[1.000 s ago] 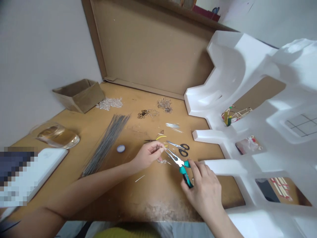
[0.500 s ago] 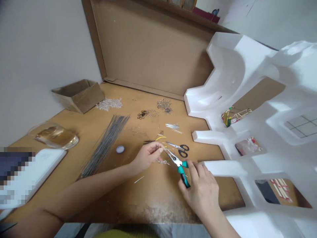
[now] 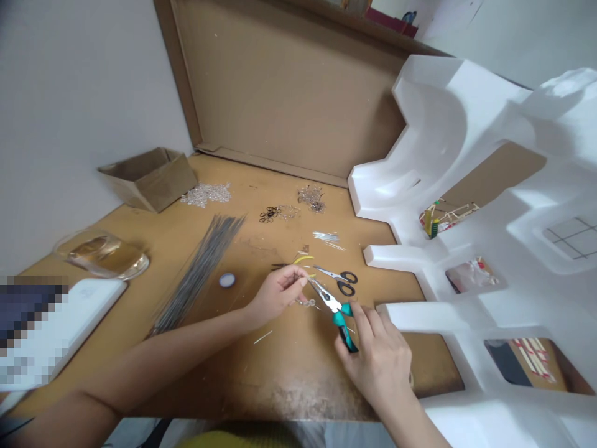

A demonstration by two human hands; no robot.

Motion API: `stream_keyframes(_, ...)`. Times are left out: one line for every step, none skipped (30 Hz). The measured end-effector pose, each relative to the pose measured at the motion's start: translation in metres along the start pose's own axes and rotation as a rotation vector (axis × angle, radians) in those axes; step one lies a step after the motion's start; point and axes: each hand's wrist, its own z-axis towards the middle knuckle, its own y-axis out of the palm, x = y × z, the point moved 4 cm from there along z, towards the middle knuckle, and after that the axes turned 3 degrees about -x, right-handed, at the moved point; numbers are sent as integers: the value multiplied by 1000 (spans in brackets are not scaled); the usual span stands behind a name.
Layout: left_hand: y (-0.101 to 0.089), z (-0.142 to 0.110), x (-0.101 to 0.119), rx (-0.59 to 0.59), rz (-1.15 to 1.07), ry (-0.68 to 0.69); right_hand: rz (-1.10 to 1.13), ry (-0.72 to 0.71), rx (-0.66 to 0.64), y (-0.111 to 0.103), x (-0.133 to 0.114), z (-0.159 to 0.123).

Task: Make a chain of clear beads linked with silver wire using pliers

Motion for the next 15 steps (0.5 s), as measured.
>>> stream_keyframes(0,0,-1,-2,1,2,-4,-3,-3,0,0,0)
stream_keyframes(1,0,-1,-2,3,4,-7,-5,-6,-1,0,0)
stream_keyframes(1,0,-1,-3,6,5,-9,-6,-9,-2,0,0)
stream_keyframes(1,0,-1,-2,11,8,-12,-5,-9,-2,1,0)
stream_keyframes(1,0,0,0,18,13,-14,-3,-10,-3,1,-1)
stream_keyframes(1,-1,0,5,27,23,-10,-1,-11,-3,2,-1)
stream_keyframes(1,-1,1,9,36,36,-3,4,-9,-4,3,-1)
stream_keyframes(1,-1,2,10,45,49,6,10,-7,-4,4,-2)
stream_keyframes(1,-1,2,7,51,57,14,15,-5,-5,4,-2)
stream_keyframes(2,-1,2,-1,56,62,18,15,-3,-5,5,-3)
stream_keyframes(2,-1,1,-12,59,63,19,12,0,-5,6,-3)
stream_keyframes(2,-2,1,-23,60,60,15,3,6,-6,7,-3)
stream_keyframes(3,-2,0,-33,60,54,9,-9,16,-7,7,-3)
stream_keyframes(3,-2,0,-39,61,49,3,-24,25,-7,7,-3)
stream_keyframes(3,-2,-1,-42,61,44,-3,-37,36,-8,8,-3)
